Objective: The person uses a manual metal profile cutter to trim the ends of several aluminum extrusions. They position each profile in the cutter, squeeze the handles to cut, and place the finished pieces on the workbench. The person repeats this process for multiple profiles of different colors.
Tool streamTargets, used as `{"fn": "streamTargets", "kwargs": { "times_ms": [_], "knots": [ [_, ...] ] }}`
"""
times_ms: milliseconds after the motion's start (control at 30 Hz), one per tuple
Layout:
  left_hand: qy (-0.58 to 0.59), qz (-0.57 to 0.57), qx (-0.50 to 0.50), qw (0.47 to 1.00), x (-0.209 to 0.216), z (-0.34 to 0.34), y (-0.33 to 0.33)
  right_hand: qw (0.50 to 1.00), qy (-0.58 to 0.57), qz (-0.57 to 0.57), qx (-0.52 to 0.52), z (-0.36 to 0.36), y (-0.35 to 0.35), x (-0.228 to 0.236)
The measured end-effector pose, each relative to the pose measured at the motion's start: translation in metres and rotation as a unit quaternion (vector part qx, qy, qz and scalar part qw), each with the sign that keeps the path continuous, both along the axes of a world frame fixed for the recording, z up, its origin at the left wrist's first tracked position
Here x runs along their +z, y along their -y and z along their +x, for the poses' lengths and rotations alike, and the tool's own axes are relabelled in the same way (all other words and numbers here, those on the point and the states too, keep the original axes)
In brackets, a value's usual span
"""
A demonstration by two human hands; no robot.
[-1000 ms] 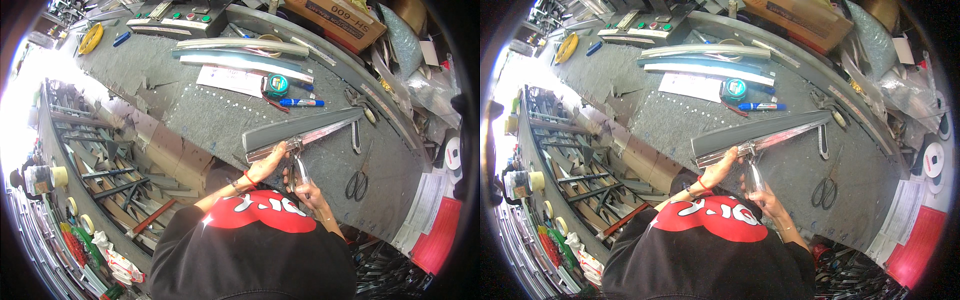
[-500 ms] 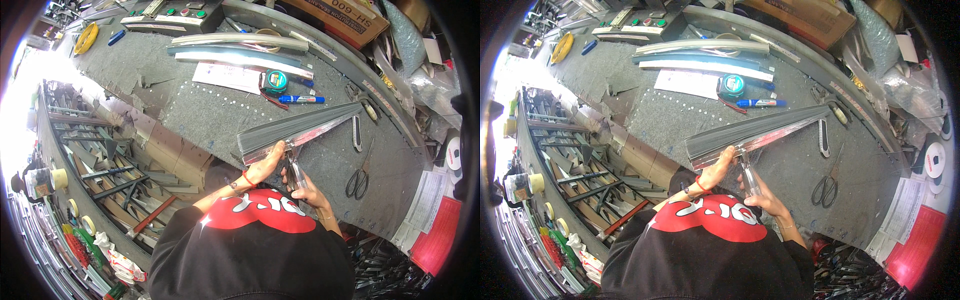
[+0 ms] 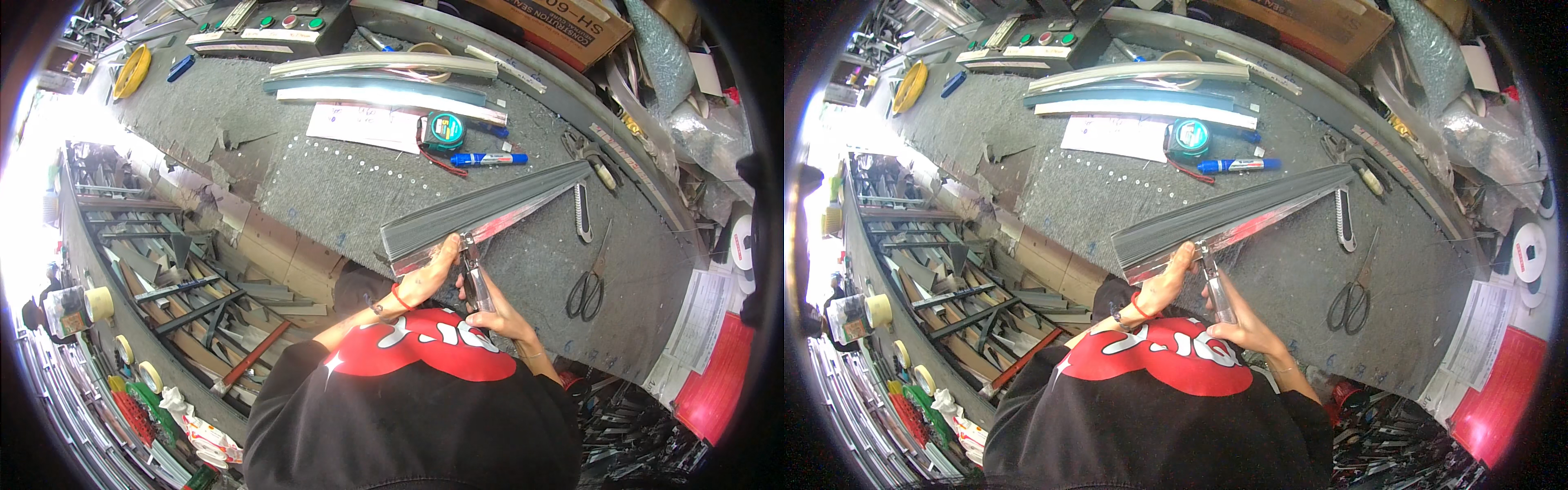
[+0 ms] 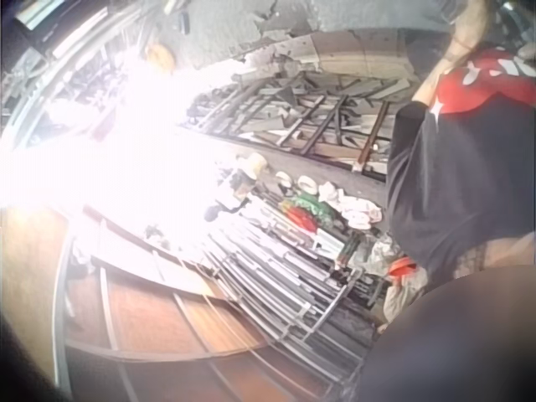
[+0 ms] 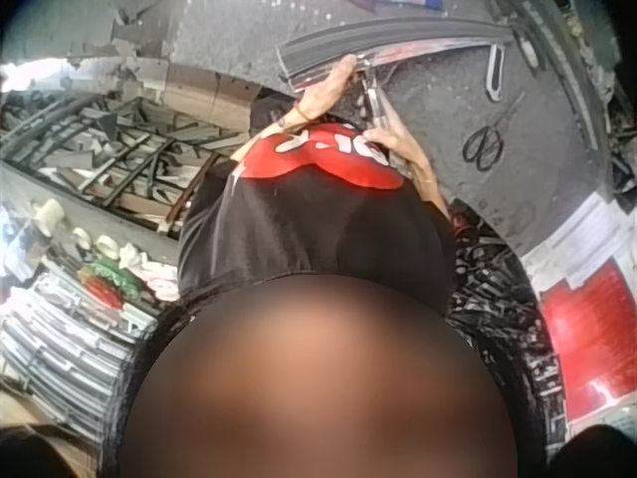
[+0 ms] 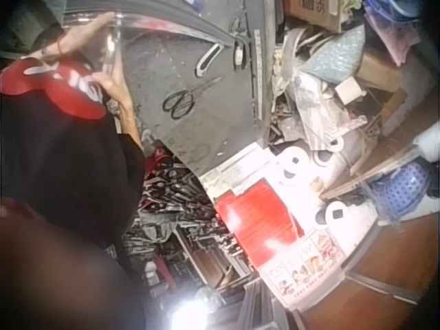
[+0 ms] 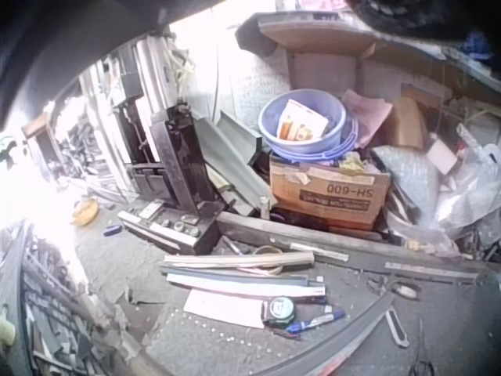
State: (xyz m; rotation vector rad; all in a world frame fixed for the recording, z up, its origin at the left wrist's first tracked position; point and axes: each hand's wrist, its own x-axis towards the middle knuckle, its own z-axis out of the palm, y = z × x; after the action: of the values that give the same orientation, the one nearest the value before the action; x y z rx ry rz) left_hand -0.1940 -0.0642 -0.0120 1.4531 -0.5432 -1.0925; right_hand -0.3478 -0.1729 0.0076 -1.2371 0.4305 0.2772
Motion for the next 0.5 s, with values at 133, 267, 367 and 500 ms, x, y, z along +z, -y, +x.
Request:
{"fn": "streamTargets", "kwargs": {
  "times_ms": [133, 267, 367, 500],
  "knots": [
    [0.019, 0.014, 0.030, 0.999, 0.006, -0.002, 0.001, 0.999, 0.027, -0.030, -0.024, 0.001, -0.005, -0.006],
    [0.014, 0.046, 0.046, 0.998, 0.011, -0.003, 0.001, 0.999, 0.016, -0.042, -0.031, 0.002, -0.008, -0.008],
    [0.011, 0.058, 0.033, 0.998, 0.014, -0.002, 0.001, 0.998, 0.015, -0.043, -0.031, 0.003, -0.009, -0.007],
    [0.032, 0.025, 0.048, 0.998, 0.018, -0.002, 0.001, 0.998, 0.014, -0.045, -0.029, 0.003, -0.010, -0.007]
  ]
}}
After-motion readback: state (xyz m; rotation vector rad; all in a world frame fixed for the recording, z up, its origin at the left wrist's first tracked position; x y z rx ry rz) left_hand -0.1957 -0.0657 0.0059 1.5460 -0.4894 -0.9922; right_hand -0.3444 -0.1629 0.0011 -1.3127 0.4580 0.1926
